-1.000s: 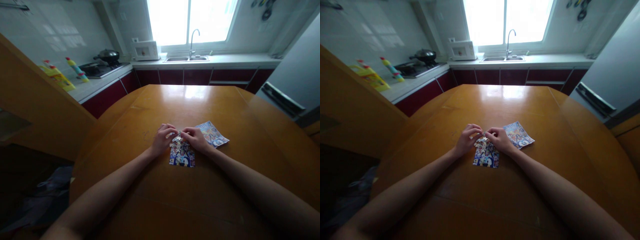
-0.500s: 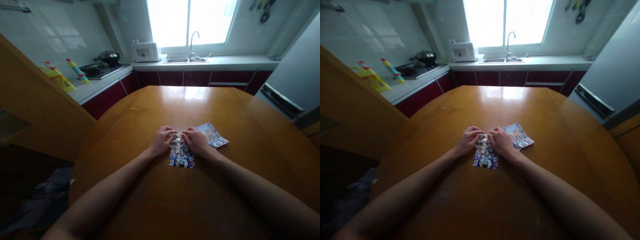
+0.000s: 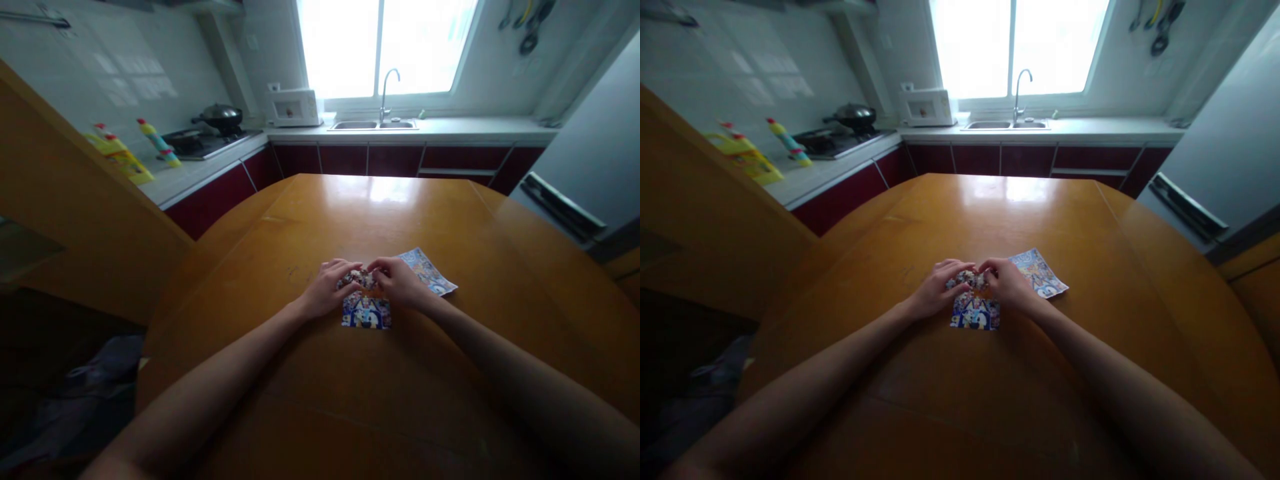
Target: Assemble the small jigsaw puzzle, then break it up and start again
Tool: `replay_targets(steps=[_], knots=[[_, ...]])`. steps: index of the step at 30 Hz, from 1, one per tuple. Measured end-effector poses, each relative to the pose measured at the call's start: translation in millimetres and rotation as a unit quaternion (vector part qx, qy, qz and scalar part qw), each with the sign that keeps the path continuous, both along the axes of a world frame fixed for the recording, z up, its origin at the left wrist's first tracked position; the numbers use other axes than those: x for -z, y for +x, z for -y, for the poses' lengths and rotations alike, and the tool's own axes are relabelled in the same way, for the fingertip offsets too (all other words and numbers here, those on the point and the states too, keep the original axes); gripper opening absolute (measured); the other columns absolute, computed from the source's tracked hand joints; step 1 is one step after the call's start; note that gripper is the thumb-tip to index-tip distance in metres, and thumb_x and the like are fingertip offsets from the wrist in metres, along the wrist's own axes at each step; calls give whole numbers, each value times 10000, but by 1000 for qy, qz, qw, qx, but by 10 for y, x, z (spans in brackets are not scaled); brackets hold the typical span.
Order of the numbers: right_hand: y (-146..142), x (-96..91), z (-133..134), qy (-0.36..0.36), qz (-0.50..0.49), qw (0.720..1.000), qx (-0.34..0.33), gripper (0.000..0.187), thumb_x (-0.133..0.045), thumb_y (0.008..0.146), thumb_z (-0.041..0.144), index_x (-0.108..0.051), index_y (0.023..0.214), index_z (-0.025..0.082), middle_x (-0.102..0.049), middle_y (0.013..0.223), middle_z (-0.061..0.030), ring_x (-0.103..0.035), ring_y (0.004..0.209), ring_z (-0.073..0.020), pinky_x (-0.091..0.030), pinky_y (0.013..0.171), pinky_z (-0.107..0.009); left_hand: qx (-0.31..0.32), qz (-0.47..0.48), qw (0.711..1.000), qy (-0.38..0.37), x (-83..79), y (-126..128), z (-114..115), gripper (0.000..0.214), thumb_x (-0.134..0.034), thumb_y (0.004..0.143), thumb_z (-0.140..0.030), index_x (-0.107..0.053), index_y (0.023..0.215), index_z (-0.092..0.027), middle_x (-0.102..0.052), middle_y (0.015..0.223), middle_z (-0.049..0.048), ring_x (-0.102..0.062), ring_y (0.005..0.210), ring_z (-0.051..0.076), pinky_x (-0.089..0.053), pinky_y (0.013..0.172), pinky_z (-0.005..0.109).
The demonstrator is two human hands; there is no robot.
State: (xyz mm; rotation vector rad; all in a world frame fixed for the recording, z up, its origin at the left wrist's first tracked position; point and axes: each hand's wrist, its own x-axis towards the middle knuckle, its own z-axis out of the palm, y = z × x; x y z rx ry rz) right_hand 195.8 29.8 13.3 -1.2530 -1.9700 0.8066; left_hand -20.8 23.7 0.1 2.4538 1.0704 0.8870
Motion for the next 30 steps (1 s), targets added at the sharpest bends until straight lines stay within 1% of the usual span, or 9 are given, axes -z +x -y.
replay_targets(steps=[3, 6, 11, 14, 18, 20, 23, 27, 30], knots=[[20, 33, -65, 3, -28, 1000, 3, 213, -494, 848, 201, -701, 870, 154, -664, 647, -18, -571, 568, -144, -424, 523, -250, 9, -4, 1000, -3, -7, 9, 10, 472, -740, 849, -352, -588, 1286, -262, -714, 1063, 44, -605, 1054, 233, -409, 962, 410], [23, 65, -72, 17, -32, 999, 8, 188, -528, 866, 253, -688, 869, 155, -672, 681, -24, -589, 607, -152, -440, 557, -261, -4, -25, 1000, -1, 11, 9, 4, 368, -726, 864, -324, -639, 1216, -267, -705, 965, 26, -604, 978, 216, -409, 918, 387], [52, 86, -25, 58, 15, 998, 13, 204, -577, 892, 305, -706, 781, 193, -662, 714, -41, -574, 642, -167, -426, 636, -303, -8, -64, 998, 13, 18, 18, 11, 177, -735, 848, -362, -733, 1001, -274, -665, 964, 33, -560, 972, 220, -405, 880, 369], [66, 65, 21, 91, 46, 995, 5, 241, -588, 902, 321, -727, 732, 220, -665, 878, -81, -588, 775, -197, -439, 743, -337, -8, -46, 999, 10, 21, 28, 7, 90, -716, 868, -333, -734, 910, -255, -679, 935, 25, -581, 938, 202, -411, 873, 358], [28, 31, 82, 149, 76, 986, -22, 187, -624, 897, 362, -755, 956, 241, -666, 1008, -100, -582, 964, -248, -448, 852, -382, -6, 36, 999, 0, 40, 23, -21, 134, -652, 918, -323, -741, 953, -230, -683, 878, 39, -619, 840, 172, -474, 798, 324], [-10, 28, 106, 141, 59, 987, -48, 218, -683, 855, 371, -738, 1021, 240, -689, 936, -77, -599, 900, -234, -460, 808, -368, 9, 102, 995, -15, 41, 17, -28, 174, -629, 931, -334, -743, 987, -214, -690, 896, 56, -641, 822, 164, -512, 755, 304], [-62, 43, 125, 99, -7, 994, -35, 166, -665, 859, 319, -734, 978, 226, -700, 781, -30, -599, 709, -180, -453, 688, -315, 19, 162, 986, -33, 17, 26, -10, 188, -637, 925, -335, -745, 1011, -208, -723, 952, 73, -677, 851, 171, -549, 776, 312], [-93, 64, 119, 78, -55, 995, 3, 184, -576, 911, 305, -725, 912, 197, -703, 730, -18, -588, 635, -149, -428, 614, -277, 5, 172, 984, -43, -34, 64, 34, 170, -651, 916, -279, -737, 1048, -213, -746, 997, 64, -695, 900, 178, -547, 823, 320], [-96, 73, 103, 69, -66, 995, 9, 212, -578, 909, 341, -702, 835, 185, -672, 676, -9, -567, 604, -141, -407, 567, -264, -25, 175, 984, -30, -53, 80, 44, 138, -656, 910, -264, -742, 1002, -208, -736, 936, 50, -680, 846, 163, -537, 765, 292]])
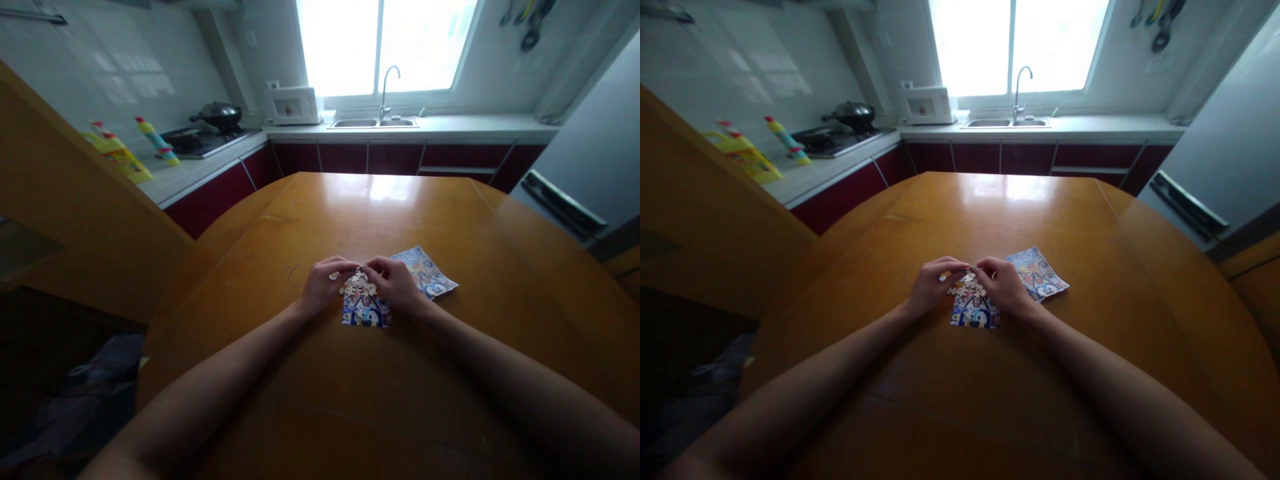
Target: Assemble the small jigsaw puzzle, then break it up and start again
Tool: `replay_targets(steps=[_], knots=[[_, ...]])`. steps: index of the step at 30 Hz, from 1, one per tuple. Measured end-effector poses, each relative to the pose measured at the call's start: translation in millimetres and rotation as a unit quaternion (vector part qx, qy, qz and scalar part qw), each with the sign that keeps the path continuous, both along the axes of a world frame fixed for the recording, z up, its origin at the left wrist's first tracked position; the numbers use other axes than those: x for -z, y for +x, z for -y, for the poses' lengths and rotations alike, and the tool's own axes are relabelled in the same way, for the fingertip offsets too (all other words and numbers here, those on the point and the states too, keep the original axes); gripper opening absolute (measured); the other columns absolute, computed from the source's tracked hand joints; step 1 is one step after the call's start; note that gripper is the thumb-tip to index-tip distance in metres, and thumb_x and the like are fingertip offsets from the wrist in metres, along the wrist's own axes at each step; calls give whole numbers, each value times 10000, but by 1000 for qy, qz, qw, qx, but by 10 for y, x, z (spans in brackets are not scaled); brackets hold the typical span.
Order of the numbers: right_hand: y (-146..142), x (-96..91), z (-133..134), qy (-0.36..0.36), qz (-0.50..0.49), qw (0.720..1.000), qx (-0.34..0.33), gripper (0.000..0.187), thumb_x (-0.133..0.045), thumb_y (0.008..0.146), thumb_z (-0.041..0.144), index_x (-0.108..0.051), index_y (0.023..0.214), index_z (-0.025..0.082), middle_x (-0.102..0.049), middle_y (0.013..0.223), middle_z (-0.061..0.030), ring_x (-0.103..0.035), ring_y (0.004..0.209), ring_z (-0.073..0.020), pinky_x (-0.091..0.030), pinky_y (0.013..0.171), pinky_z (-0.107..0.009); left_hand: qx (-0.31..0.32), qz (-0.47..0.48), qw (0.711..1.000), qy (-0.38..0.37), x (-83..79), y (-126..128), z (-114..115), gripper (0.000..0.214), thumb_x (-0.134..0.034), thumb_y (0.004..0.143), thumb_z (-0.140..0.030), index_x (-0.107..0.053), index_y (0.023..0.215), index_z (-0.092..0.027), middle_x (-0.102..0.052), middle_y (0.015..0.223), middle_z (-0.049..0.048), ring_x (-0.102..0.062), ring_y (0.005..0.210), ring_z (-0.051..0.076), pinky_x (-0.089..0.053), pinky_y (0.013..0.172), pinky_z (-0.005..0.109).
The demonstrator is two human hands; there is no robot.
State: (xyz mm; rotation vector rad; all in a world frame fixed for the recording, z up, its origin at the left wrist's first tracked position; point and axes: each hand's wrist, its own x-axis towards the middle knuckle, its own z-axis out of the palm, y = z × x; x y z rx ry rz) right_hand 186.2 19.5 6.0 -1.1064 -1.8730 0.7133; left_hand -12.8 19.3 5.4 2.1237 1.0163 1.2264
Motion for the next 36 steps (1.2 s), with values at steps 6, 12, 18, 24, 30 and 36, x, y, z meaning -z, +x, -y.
replay_targets(steps=[6, 12, 18, 24, 30, 36], knots=[[19, 57, -50, -4, 1, 1000, 30, 243, -578, 899, 375, -648, 768, 183, -611, 621, -2, -498, 557, -134, -365, 543, -276, -83, -20, 995, 44, 7, -22, -19, 115, -632, 912, -267, -717, 948, -197, -676, 859, 37, -624, 828, 165, -513, 764, 311], [16, 80, -58, -10, 4, 1000, -24, 254, -580, 902, 378, -641, 744, 189, -609, 639, 9, -505, 595, -135, -380, 567, -271, -30, -82, 995, 52, 15, -32, -24, 239, -670, 903, -320, -709, 1127, -246, -686, 1061, 62, -605, 1026, 212, -487, 924, 391], [12, 52, -40, -11, -6, 998, -54, 219, -611, 893, 367, -662, 780, 187, -647, 679, 6, -541, 620, -134, -411, 587, -263, -4, -42, 999, 28, 23, -34, -21, 172, -670, 906, -346, -748, 997, -222, -718, 927, 54, -635, 879, 189, -513, 804, 342], [4, 65, -45, 5, 16, 999, -37, 172, -614, 891, 312, -666, 787, 186, -654, 691, -4, -562, 630, -141, -428, 599, -267, -52, -21, 998, 17, 9, -19, -24, 165, -626, 931, -314, -752, 953, -210, -718, 885, 50, -638, 859, 188, -514, 777, 337], [52, 76, -65, 39, 84, 996, -17, 158, -584, 894, 217, -727, 832, 190, -647, 777, -48, -569, 712, -172, -432, 684, -305, -100, -79, 992, 16, 47, -64, -72, 134, -658, 869, -237, -770, 942, -231, -703, 910, 43, -615, 909, 208, -503, 844, 370], [138, 18, -37, 62, 165, 984, -29, 241, -642, 878, 291, -715, 1094, 211, -646, 999, -89, -576, 954, -239, -447, 829, -357, -79, -155, 984, -26, 5, -138, -92, 307, -669, 857, -276, -707, 1161, -253, -642, 1111, 55, -560, 1077, 229, -457, 983, 399]])
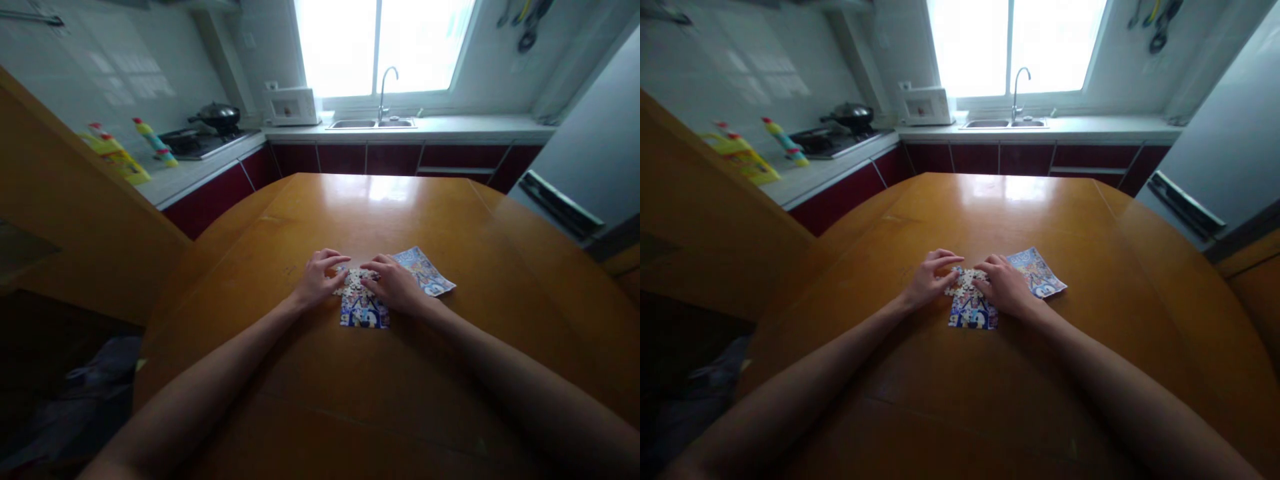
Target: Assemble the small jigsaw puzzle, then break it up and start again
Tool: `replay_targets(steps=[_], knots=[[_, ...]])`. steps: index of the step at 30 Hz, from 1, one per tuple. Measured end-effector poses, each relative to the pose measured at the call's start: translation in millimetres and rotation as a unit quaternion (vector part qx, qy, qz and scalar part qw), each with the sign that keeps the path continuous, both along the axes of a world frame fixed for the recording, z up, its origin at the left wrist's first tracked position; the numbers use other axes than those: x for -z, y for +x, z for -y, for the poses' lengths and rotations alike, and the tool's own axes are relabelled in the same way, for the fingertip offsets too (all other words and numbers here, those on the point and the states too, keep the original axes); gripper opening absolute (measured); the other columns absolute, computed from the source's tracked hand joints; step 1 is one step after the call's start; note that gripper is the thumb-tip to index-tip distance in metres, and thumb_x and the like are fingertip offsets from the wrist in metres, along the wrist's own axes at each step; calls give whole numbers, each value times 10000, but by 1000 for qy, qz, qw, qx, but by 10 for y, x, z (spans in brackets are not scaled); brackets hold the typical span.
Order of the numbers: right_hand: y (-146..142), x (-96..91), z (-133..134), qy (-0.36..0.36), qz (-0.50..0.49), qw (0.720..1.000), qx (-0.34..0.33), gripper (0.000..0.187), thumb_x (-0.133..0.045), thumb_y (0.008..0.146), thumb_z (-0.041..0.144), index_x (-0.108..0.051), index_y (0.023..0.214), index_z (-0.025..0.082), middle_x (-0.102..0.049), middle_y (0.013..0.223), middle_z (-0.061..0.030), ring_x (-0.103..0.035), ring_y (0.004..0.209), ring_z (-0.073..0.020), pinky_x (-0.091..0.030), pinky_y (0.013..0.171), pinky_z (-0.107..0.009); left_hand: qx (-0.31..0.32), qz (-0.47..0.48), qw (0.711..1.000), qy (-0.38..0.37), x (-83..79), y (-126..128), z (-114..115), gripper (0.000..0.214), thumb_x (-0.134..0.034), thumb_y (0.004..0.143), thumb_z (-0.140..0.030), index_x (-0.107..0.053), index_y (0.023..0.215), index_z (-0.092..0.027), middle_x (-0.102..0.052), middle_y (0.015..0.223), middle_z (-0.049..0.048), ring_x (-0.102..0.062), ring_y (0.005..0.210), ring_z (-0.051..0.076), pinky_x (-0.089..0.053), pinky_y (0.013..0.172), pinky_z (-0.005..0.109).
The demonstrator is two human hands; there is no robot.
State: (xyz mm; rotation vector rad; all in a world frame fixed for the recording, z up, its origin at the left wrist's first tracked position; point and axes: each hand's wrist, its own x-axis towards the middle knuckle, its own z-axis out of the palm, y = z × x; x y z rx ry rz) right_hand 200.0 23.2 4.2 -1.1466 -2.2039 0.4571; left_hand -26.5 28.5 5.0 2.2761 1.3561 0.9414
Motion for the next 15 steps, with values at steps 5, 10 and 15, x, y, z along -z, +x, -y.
replay_targets(steps=[5, 10, 15], knots=[[-6, 8, 12, -6, 61, 998, -1, 175, -644, 887, 304, -715, 1028, 229, -631, 1000, -73, -572, 952, -221, -450, 819, -333, 9, -67, 998, -9, 29, -21, -20, 279, -704, 842, -322, -719, 1111, -248, -647, 1086, 61, -546, 1054, 250, -441, 969, 416], [19, 67, -47, -6, 45, 999, 26, 221, -512, 936, 164, -720, 993, 209, -637, 1009, -74, -587, 928, -189, -447, 835, -303, 9, -25, 1000, -7, 22, -47, -52, 161, -623, 901, -264, -735, 1012, -229, -655, 1027, 62, -566, 1005, 224, -450, 938, 383], [39, 10, -65, 1, 38, 998, 52, 228, -490, 925, 126, -710, 959, 174, -631, 1009, -95, -581, 906, -196, -443, 820, -320, 33, -74, 997, -9, 5, -41, -29, 255, -733, 831, -327, -719, 1071, -243, -642, 1066, 56, -540, 1031, 246, -433, 947, 404]])
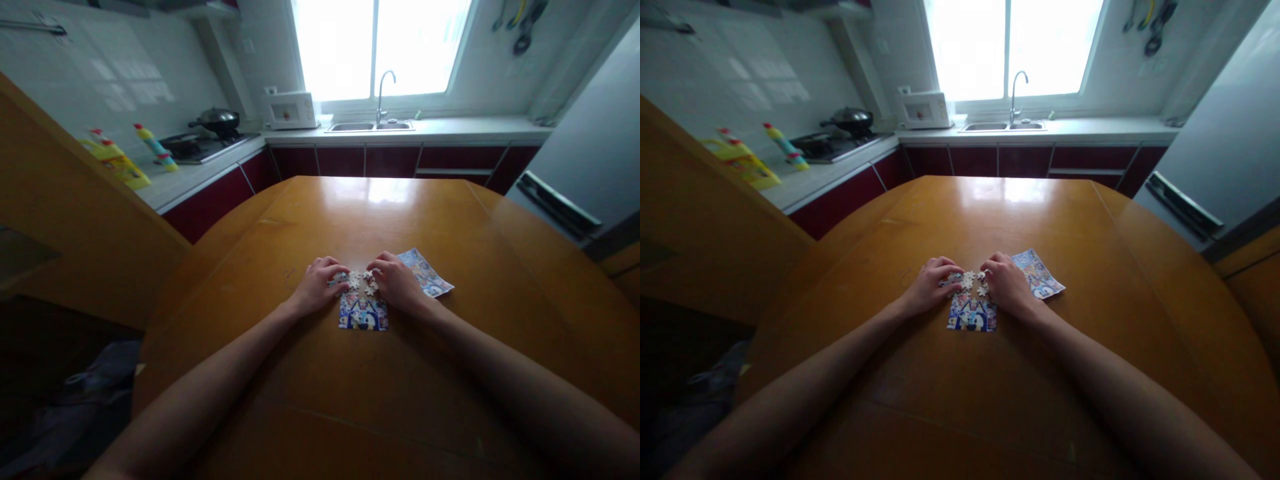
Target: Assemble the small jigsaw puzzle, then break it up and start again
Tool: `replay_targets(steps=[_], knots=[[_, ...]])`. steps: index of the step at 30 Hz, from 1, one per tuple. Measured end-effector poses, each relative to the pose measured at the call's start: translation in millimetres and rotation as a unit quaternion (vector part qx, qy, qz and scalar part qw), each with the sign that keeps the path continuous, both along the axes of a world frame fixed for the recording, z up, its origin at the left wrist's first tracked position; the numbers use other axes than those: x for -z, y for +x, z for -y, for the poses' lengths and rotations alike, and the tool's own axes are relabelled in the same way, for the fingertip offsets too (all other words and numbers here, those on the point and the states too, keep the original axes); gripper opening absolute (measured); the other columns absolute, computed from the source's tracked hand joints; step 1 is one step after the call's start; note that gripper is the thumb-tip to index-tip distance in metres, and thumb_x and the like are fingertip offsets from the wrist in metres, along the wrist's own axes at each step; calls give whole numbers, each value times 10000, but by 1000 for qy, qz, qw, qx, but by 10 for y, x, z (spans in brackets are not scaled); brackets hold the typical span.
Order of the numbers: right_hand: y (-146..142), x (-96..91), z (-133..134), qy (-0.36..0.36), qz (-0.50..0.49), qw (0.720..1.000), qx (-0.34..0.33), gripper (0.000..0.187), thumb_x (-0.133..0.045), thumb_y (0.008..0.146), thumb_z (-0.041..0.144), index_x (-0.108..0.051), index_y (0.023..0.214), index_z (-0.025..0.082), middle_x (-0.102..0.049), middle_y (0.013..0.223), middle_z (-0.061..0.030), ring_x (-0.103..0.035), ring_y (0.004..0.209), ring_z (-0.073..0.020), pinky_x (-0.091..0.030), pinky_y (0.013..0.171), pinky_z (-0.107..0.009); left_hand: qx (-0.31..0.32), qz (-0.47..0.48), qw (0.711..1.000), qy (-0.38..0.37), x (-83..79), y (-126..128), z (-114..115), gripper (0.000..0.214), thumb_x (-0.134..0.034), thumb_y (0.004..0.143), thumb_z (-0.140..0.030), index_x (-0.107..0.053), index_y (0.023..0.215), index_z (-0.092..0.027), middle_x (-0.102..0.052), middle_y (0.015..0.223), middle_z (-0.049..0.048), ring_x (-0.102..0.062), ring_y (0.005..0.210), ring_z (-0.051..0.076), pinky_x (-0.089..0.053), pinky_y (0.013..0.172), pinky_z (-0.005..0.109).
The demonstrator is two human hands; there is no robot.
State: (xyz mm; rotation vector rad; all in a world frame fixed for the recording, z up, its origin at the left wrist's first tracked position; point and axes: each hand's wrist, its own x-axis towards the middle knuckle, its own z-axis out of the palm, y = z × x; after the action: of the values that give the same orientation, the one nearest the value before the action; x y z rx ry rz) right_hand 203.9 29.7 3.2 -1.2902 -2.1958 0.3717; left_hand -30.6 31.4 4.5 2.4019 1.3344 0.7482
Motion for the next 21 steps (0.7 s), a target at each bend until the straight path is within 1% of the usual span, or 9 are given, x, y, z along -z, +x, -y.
replay_targets(steps=[3, 4, 5, 8, 10, 12, 15, 18, 21], knots=[[-40, -73, 86, -6, 11, 999, -29, 130, -592, 907, 226, -702, 841, 210, -629, 900, -56, -574, 858, -190, -437, 776, -307, -23, 30, 999, -2, 20, 5, -18, 170, -631, 905, -266, -724, 1037, -215, -643, 1023, 63, -547, 1003, 230, -437, 936, 391], [-63, -94, 131, -8, 21, 999, -46, 103, -634, 891, 275, -699, 833, 221, -629, 894, -51, -572, 877, -198, -434, 776, -309, -31, 43, 999, -2, 17, 4, -25, 167, -599, 922, -254, -726, 1021, -208, -642, 1009, 64, -550, 998, 225, -437, 936, 388], [-87, -111, 178, -9, 38, 997, -64, 119, -666, 874, 329, -695, 828, 223, -628, 895, -54, -569, 903, -212, -432, 787, -320, -36, 51, 998, -2, 5, 1, -29, 167, -584, 931, -250, -729, 999, -203, -639, 996, 65, -552, 995, 222, -437, 937, 384], [-153, -144, 299, -13, 93, 992, -83, 187, -716, 832, 397, -688, 860, 214, -630, 930, -77, -555, 976, -258, -431, 820, -353, -21, 31, 999, -21, -71, -14, -12, 109, -662, 884, -275, -748, 908, -212, -631, 954, 56, -561, 970, 218, -444, 911, 365], [-180, -155, 341, -20, 107, 991, -78, 156, -724, 825, 346, -687, 880, 205, -628, 953, -88, -545, 1002, -270, -429, 837, -359, 15, -11, 999, -48, -130, -18, 26, 91, -749, 819, -317, -765, 865, -240, -629, 943, 46, -563, 954, 217, -446, 886, 352], [-190, -159, 352, -35, 102, 991, -76, 88, -700, 835, 271, -681, 876, 196, -626, 962, -93, -542, 1001, -265, -425, 850, -355, 42, -54, 996, -62, -175, -11, 75, 126, -796, 773, -365, -777, 857, -273, -631, 950, 39, -560, 947, 219, -442, 877, 353], [-188, -149, 337, -52, 86, 992, -72, 33, -639, 855, 194, -661, 877, 185, -624, 947, -91, -543, 982, -244, -423, 849, -337, 51, -95, 993, -52, -208, 15, 145, 190, -832, 730, -386, -780, 886, -290, -630, 978, 40, -545, 952, 227, -438, 877, 360], [-184, -136, 318, -58, 78, 993, -73, 83, -581, 865, 132, -642, 878, 186, -626, 931, -78, -547, 964, -218, -420, 843, -311, 56, -105, 992, -52, -217, 43, 192, 220, -847, 712, -359, -777, 907, -283, -630, 980, 45, -536, 955, 228, -444, 867, 351], [-184, -153, 303, -62, 72, 993, -66, 133, -542, 874, 103, -648, 893, 181, -635, 937, -79, -556, 951, -210, -417, 842, -311, 56, -94, 992, -62, -221, 63, 209, 151, -831, 729, -313, -766, 852, -252, -638, 957, 45, -543, 938, 219, -446, 842, 329]])
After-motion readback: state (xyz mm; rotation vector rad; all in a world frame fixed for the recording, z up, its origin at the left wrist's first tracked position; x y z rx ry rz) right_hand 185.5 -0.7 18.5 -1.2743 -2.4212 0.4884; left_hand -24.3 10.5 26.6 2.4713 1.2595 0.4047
